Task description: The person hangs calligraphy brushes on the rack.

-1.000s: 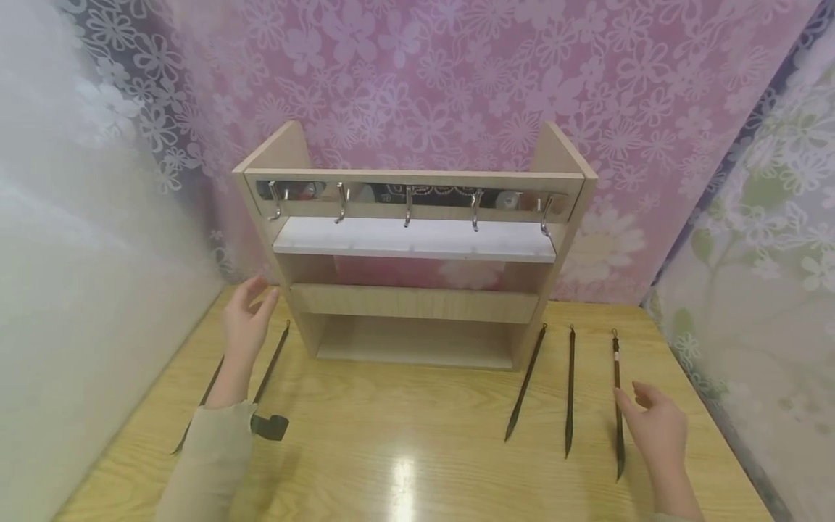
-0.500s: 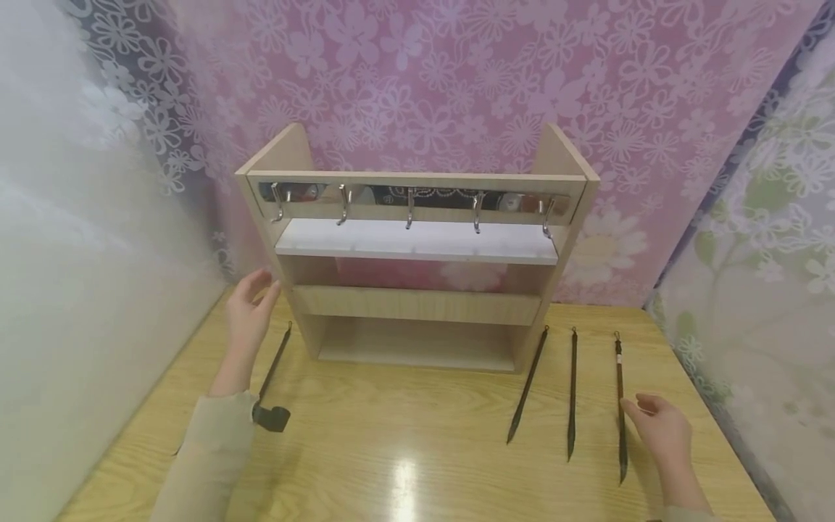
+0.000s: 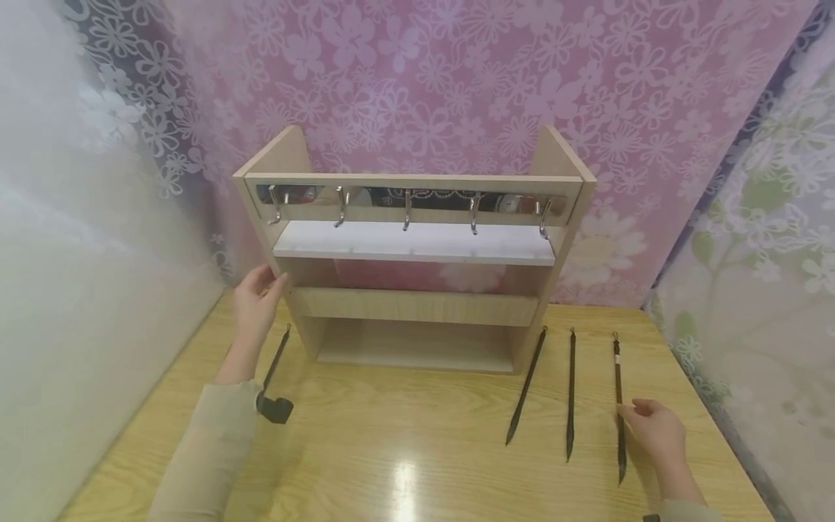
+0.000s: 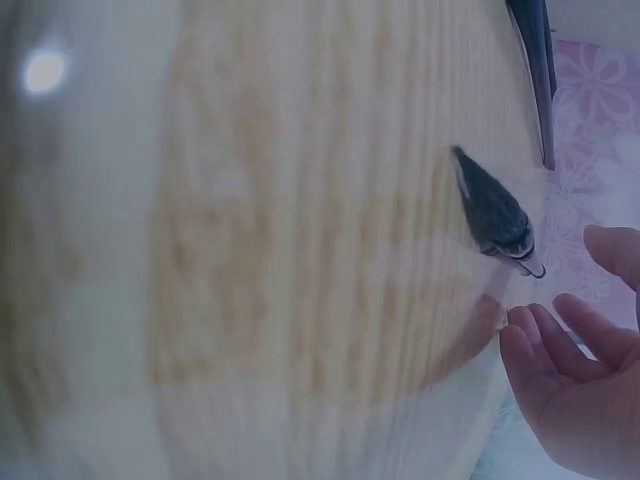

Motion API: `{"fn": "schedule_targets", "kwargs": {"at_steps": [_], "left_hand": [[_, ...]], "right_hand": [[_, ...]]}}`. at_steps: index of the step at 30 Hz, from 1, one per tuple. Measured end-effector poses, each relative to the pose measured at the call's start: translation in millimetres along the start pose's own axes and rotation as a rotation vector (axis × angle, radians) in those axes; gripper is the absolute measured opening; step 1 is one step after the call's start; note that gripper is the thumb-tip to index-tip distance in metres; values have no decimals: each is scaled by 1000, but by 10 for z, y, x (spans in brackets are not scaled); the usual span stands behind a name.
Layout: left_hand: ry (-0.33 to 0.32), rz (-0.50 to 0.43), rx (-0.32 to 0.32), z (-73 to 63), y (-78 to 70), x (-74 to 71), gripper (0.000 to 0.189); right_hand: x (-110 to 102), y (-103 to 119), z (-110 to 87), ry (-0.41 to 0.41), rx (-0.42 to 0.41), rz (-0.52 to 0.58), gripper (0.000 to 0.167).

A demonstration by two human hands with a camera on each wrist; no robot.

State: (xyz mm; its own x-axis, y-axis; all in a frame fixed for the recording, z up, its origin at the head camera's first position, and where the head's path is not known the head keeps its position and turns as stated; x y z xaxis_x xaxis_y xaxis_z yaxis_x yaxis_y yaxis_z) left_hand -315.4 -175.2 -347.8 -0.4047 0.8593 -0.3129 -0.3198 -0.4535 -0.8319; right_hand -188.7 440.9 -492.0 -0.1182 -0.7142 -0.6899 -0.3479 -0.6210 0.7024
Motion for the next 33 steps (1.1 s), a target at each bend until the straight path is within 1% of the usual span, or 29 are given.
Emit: {"fn": "schedule_targets", "kwargs": {"at_steps": [5,8,12,16,20,26,29,31,33], "left_hand": [[11,-18,22,39,-44,24,41],[17,-5,23,59,-71,34,41],[14,23,12,90,-96,37,38],[23,55,22,120,-115,57,35],[30,62,26,136,-106,73,32],[51,19,5,145,-57,68,36],[68,-7,-10,137,-56,54,37],[82,-23,-16,122,-79,41,37],[92,-23,-14,86,-167,18,36]], "right_hand": [[-4,-27,69,-21,12,1,72],[-16,-53,108,-36,31,-2,70],[-11,-88,146,-28,67,15,70],[-11,-87,163,-30,84,15,69],[-16,-67,171,-36,91,2,67],[-10,-45,187,-60,73,-16,61],[-5,-51,199,-70,61,-26,58],[-1,-57,206,-73,58,-32,57],[2,-61,218,-67,49,-48,57]]}}
Point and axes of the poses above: each hand's wrist, its own z-axis towards the middle knuckle, its own x-axis out of the palm, y = z × x, the point moved 5 cm from there along z, towards the middle knuckle, and after that the axes turned 9 degrees about z, right-handed, at the moved point
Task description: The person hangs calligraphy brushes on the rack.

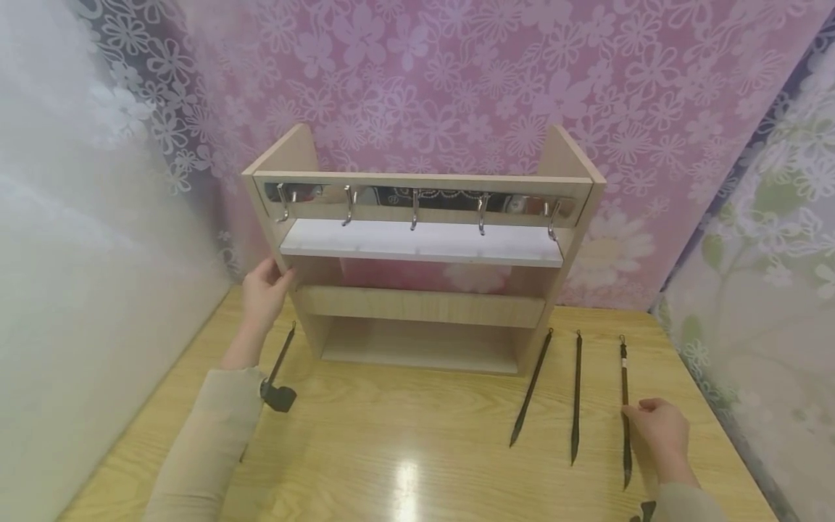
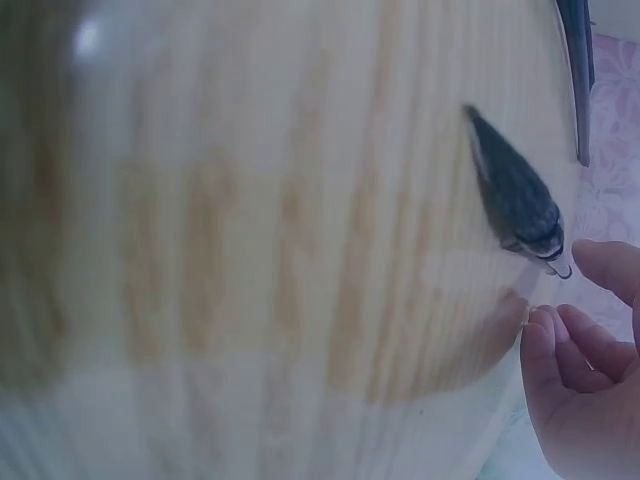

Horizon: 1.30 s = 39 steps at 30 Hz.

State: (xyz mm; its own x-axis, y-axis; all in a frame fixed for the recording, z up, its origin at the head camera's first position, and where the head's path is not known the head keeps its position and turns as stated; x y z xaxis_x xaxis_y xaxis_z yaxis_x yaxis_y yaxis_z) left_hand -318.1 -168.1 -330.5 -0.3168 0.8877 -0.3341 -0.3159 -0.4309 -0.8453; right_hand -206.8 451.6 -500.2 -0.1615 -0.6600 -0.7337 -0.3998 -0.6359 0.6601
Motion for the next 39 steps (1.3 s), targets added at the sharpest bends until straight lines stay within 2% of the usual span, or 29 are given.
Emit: {"fn": "schedule_targets", "kwargs": {"at_steps": [3,5,10,15,20,27,39], "left_hand": [[10,0,5,-44,-104,-22,35],[17,13,-1,-48,-117,-26,35],[29,71,10,19,41,-9,36],[28,127,64,28,63,-10,35],[22,126,79,25,52,-17,34],[3,132,81,27,50,-22,33],[-3,121,95,47,74,-17,32]], "right_hand": [[6,1,18,-3,-22,-30,56],[13,0,34,-1,-36,-48,54],[31,-3,58,3,-45,-59,51],[41,12,39,1,-51,-49,49],[49,38,21,19,-62,-40,48],[70,47,36,28,-25,-37,50],[40,78,15,0,-88,-24,33]]}}
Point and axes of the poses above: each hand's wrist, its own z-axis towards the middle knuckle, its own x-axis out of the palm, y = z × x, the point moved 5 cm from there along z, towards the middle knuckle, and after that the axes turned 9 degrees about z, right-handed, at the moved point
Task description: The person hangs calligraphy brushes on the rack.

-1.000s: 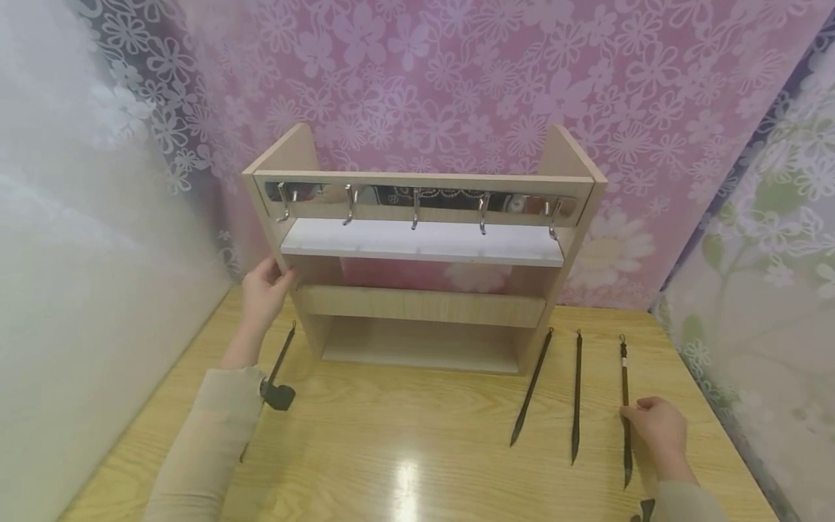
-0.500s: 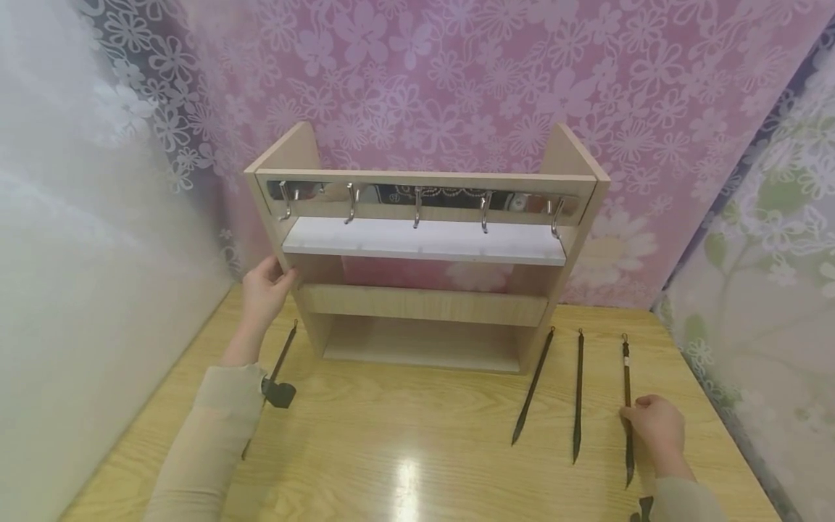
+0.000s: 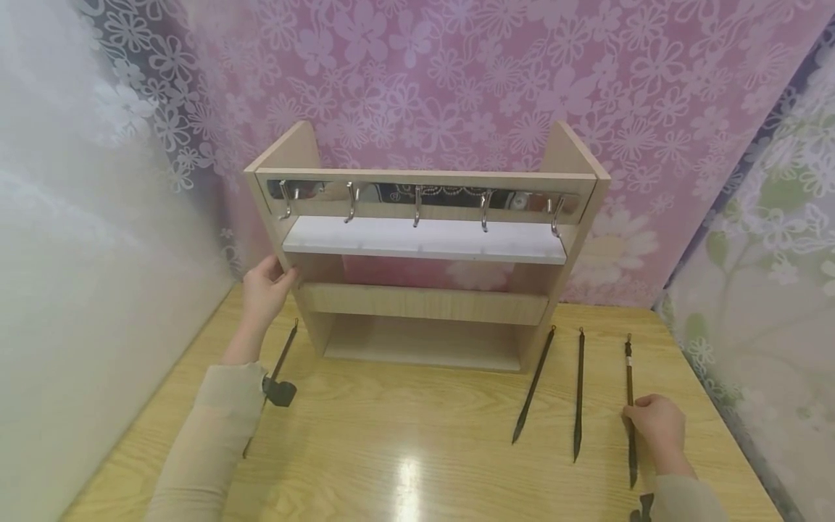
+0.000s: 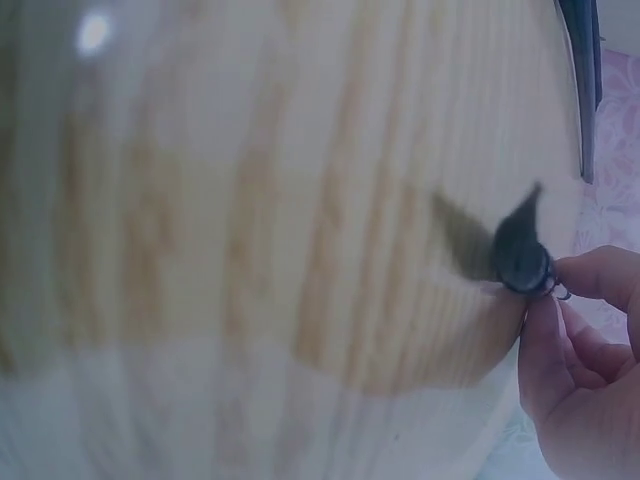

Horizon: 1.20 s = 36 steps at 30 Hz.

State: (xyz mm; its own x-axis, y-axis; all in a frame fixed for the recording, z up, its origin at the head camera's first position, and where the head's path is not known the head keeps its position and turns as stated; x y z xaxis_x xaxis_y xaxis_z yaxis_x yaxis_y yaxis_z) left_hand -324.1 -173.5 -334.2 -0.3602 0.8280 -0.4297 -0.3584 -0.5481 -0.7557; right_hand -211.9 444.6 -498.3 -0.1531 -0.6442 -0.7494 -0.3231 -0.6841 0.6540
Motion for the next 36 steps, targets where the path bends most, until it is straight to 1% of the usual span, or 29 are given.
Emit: {"fn": "schedule_targets", "kwargs": {"at_steps": [4,9,14,17,20,23,27,30,33,36], "left_hand": [[3,-2,-3,-1,7,2,31],[9,-26,-9,10,24,11,31],[13,-36,-17,20,26,15,32],[13,-31,-19,22,25,15,32],[12,-25,-18,19,26,10,32],[9,-25,-17,15,30,6,31],[3,-30,-13,15,29,7,31],[3,-30,-12,16,24,10,30],[9,-33,-15,15,32,17,29],[12,-28,-15,8,32,22,28]], "right_hand": [[-6,8,-5,6,4,6,33],[-10,-12,0,13,17,30,34],[-24,-5,-15,30,68,83,38],[-50,21,-31,30,101,156,41],[-72,44,-47,36,137,275,43],[-86,64,-68,37,148,361,46],[-93,119,-100,29,125,438,51],[-91,169,-135,26,104,501,50],[-88,239,-183,44,79,550,52],[-81,322,-220,68,44,575,55]]}}
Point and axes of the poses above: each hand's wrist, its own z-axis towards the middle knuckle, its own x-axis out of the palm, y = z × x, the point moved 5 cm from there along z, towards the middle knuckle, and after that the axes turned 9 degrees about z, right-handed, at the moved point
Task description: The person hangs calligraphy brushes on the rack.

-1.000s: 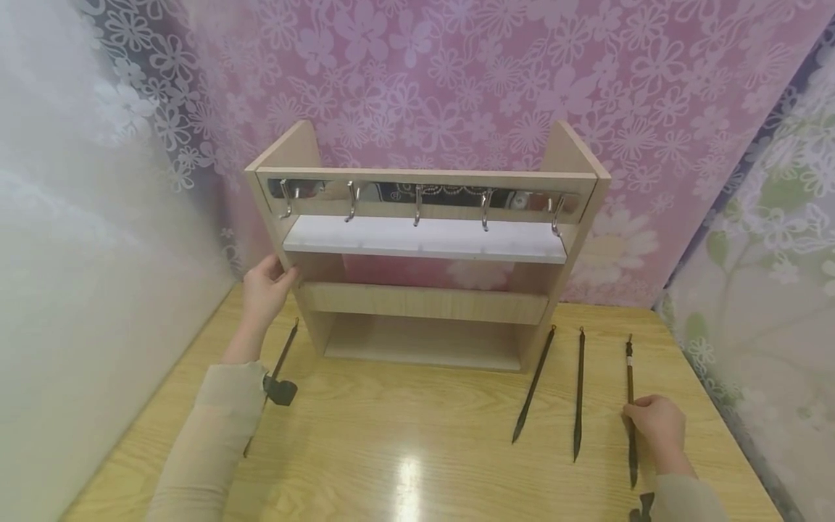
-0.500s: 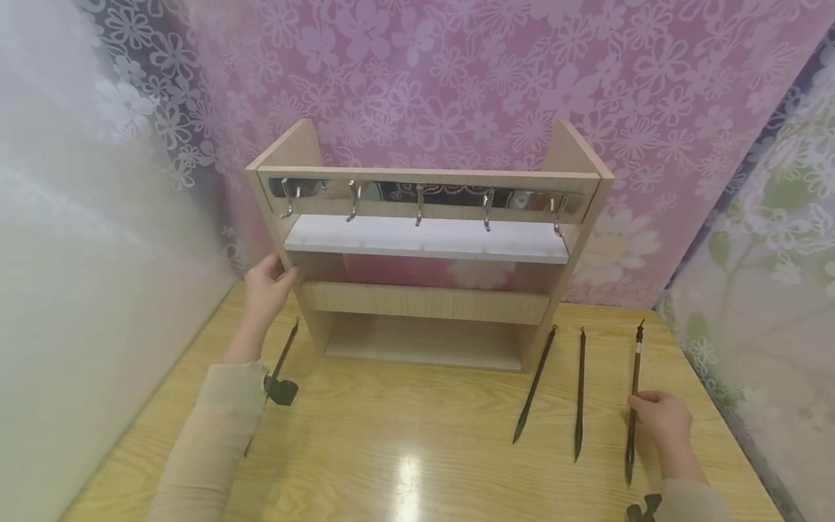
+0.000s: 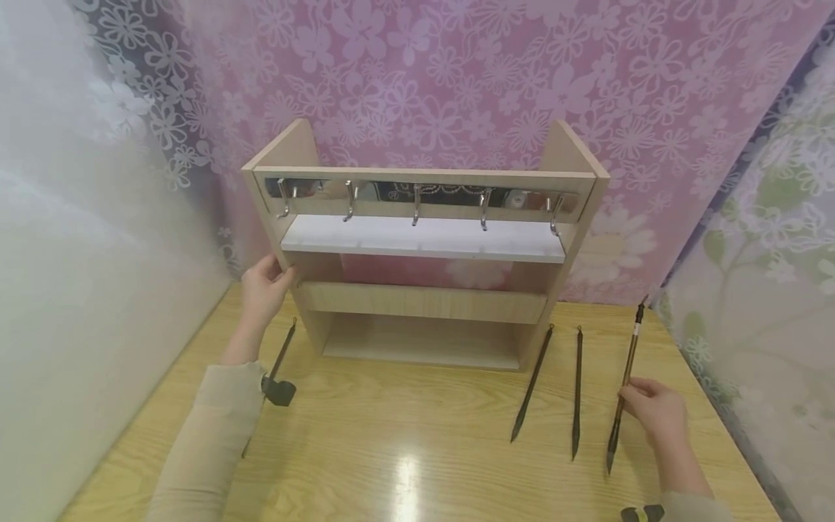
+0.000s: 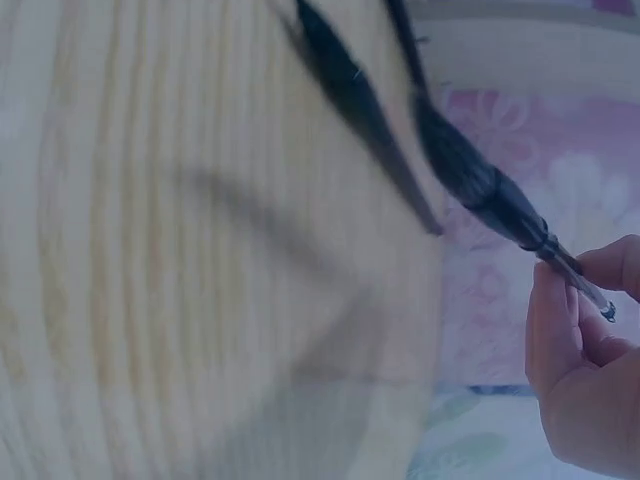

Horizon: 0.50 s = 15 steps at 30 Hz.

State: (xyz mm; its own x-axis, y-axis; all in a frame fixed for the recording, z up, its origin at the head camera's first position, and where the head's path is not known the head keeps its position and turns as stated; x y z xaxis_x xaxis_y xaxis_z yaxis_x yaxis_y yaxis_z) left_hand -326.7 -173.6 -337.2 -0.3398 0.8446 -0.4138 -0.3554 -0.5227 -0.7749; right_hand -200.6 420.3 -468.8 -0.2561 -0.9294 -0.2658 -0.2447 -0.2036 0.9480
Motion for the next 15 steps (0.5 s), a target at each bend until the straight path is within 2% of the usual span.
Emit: {"fn": "schedule_targets", "kwargs": {"at_steps": [4,7,10,12,15], "left_hand": [[-6,30,-6,-10,-12,0,30],[-8,37,-7,-18,-27,3,31],[-17,38,7,-29,-48,1,32],[-27,44,20,-32,-61,-2,31],[-37,61,28,-30,-66,0,30]], "right_hand": [[-110,-338,302,16,-74,150,38],[-205,-632,563,20,-110,268,34],[-164,-633,591,25,-131,265,42],[-123,-593,569,25,-154,239,40],[-8,-363,396,30,-163,222,36]]}}
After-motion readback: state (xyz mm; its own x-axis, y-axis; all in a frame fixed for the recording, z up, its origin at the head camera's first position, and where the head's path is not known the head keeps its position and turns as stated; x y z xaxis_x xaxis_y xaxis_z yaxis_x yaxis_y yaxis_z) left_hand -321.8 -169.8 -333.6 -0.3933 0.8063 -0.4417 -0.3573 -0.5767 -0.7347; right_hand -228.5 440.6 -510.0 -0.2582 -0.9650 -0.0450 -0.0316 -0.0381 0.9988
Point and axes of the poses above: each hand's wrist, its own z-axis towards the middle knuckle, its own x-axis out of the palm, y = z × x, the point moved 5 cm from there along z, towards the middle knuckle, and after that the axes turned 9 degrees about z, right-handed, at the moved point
